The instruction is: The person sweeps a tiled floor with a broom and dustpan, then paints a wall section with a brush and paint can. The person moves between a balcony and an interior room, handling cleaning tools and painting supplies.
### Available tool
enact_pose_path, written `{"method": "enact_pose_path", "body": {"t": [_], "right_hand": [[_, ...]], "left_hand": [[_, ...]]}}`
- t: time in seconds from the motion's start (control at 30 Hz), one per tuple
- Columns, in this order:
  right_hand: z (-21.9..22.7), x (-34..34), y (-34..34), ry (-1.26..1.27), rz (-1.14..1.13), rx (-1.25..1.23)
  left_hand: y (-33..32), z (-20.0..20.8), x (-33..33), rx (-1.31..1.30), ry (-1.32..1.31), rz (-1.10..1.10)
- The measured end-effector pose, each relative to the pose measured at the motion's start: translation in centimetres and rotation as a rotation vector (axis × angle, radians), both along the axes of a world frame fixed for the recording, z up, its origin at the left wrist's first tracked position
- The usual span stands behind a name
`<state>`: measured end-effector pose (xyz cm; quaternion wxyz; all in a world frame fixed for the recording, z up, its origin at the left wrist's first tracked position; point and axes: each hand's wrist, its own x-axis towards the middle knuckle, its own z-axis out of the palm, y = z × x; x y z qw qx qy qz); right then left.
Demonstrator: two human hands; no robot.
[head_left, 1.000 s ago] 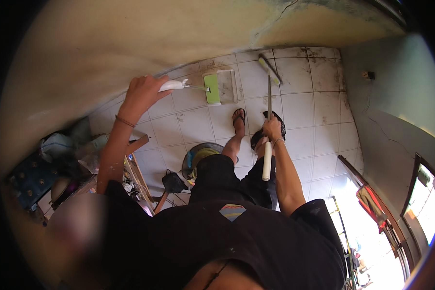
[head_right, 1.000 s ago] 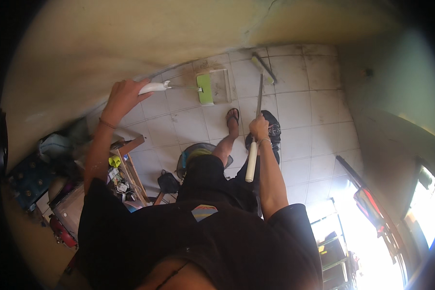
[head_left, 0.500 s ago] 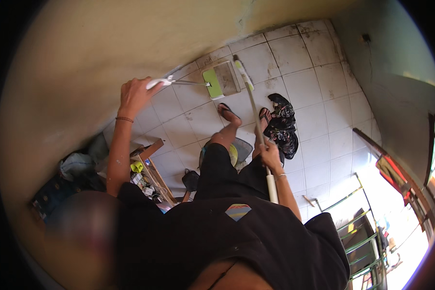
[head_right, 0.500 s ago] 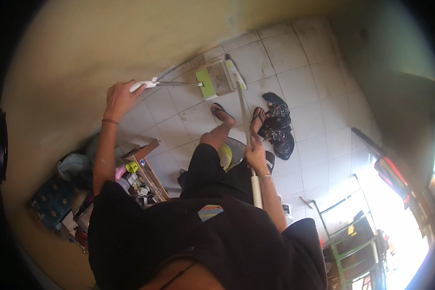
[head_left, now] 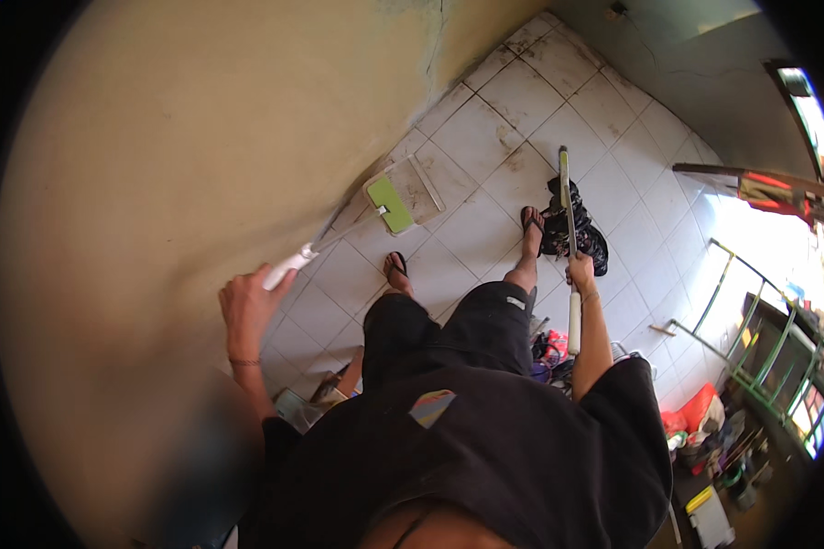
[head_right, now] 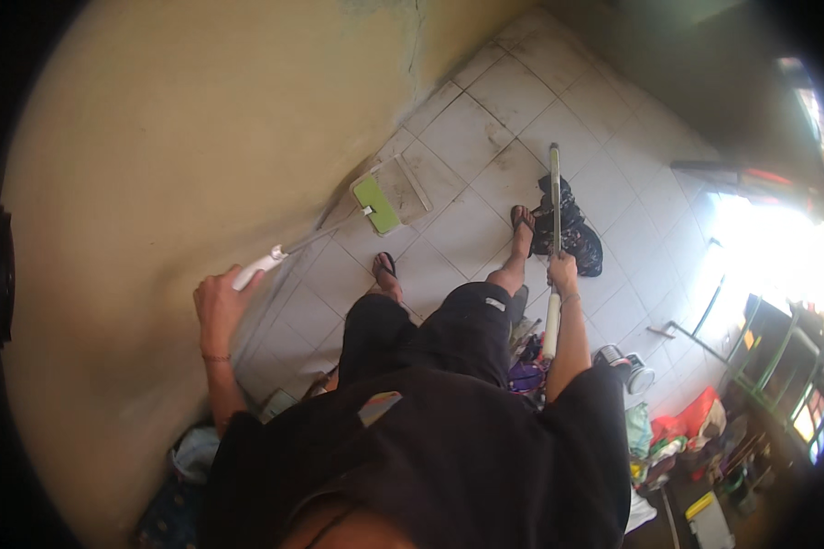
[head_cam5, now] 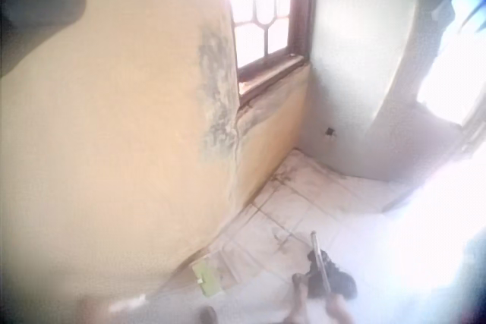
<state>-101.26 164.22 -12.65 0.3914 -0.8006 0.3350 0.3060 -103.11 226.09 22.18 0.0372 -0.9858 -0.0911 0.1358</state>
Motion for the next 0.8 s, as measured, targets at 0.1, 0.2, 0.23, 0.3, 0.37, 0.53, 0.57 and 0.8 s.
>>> {"method": "enact_pose_path", "body": {"t": [0.1,0.2,0.23,0.3,0.37,0.53,0.57,0.8], "right_hand": [[-3.1,-0.5,2.7,-0.113,0.028,-0.094],[-2.7,0.1,9.3,-0.040,-0.026,-0.029],[-3.0,-0.2,11.4,-0.042,-0.027,-0.002],[-4.1,-2.2,15.1,0.022,0.035,0.020],[-4.0,-6.8,20.1,-0.035,0.248,-0.048],[4.7,-12.3,28.6,0.031,0.217,0.121],[5.9,-13.0,28.7,0.040,0.178,0.123],[6.3,-19.2,22.1,-0.097,-0.048,-0.172]], "left_hand": [[-1.4,-4.3,0.3,-0.072,0.030,-0.032],[-0.8,-7.6,2.0,-0.073,0.097,-0.036],[-0.4,-8.4,2.7,-0.085,0.120,-0.039],[0.1,-8.5,4.0,-0.108,0.128,-0.066],[0.5,-8.2,3.9,-0.139,0.159,-0.070],[0.5,-8.7,4.1,-0.102,0.204,-0.106],[0.4,-8.6,4.4,-0.102,0.220,-0.113],[0.8,-7.8,4.6,-0.180,0.190,-0.148]]}}
